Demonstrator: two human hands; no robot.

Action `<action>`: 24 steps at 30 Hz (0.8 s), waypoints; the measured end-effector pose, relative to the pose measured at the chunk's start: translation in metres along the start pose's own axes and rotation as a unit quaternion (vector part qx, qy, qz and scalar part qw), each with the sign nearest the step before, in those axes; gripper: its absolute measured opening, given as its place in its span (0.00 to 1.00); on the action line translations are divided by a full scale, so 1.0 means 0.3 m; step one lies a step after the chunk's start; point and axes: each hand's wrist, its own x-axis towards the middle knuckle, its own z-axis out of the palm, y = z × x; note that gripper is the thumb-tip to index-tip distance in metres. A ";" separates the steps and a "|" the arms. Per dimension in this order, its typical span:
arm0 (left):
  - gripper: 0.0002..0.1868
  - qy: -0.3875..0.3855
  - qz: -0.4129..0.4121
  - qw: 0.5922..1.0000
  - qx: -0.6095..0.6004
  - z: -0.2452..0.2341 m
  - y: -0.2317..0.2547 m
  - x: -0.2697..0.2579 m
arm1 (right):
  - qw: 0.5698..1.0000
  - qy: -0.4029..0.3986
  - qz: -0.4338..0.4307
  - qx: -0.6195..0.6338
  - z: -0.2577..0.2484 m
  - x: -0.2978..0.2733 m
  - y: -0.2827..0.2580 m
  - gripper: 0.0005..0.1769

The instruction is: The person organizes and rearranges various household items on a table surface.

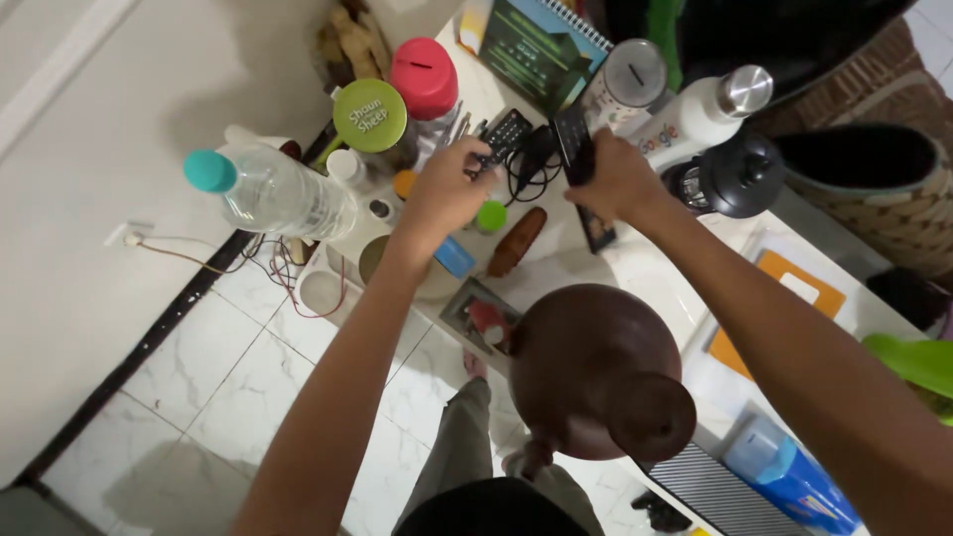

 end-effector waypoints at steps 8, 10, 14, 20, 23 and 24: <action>0.25 -0.092 0.044 0.967 0.232 0.093 -0.115 -0.042 | 0.988 0.070 0.061 0.124 0.148 0.138 -0.115 0.56; 0.23 -0.108 0.025 0.959 0.261 0.084 -0.120 -0.047 | 0.984 0.077 0.070 0.145 0.183 0.146 -0.132 0.59; 0.20 -0.106 0.011 0.961 0.257 0.024 -0.058 -0.050 | 0.984 0.079 0.110 0.116 0.207 0.136 -0.170 0.73; 0.18 -0.068 0.052 0.961 0.262 -0.024 -0.039 -0.045 | 0.972 0.053 0.161 0.165 0.327 0.185 -0.158 0.77; 0.16 -0.074 0.045 0.960 0.267 -0.021 -0.037 -0.036 | 0.973 0.060 0.154 0.161 0.387 0.221 -0.124 0.75; 0.15 -0.080 0.032 0.958 0.272 -0.018 -0.040 -0.036 | 0.972 0.066 0.158 0.161 0.397 0.223 -0.122 0.74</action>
